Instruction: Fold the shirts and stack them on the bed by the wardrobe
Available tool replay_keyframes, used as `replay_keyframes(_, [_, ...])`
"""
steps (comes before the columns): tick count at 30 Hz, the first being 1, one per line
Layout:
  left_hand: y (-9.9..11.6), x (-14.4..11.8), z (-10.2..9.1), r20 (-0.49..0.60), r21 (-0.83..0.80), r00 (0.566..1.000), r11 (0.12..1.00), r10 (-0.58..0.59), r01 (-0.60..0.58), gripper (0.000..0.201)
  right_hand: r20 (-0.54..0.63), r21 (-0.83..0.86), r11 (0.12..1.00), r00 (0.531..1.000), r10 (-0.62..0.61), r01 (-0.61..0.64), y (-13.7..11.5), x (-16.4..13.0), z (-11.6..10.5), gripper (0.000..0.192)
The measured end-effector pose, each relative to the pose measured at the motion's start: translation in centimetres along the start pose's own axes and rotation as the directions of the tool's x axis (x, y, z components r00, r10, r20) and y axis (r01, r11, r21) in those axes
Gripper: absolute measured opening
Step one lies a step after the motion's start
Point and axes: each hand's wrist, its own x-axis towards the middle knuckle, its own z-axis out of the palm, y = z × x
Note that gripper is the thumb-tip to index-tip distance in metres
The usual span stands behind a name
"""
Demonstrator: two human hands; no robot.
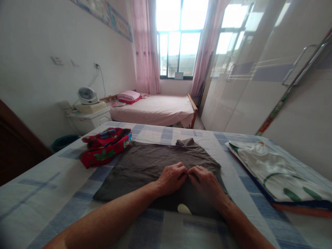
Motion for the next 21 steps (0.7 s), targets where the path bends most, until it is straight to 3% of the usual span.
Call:
replay_keyframes(16, [0.0, 0.1, 0.0, 0.001, 0.001, 1.000, 1.000, -0.001, 0.001, 0.016, 0.006, -0.002, 1.000, 1.000, 0.002, -0.002, -0.1, 0.0, 0.0, 0.015])
replay_keyframes(21, [0.2, -0.1, -0.4, -0.044, -0.029, 0.999, 1.000, -0.008, 0.007, 0.016, -0.078, -0.082, 0.996, 0.997, 0.022, -0.028, 1.0, 0.1, 0.1, 0.016])
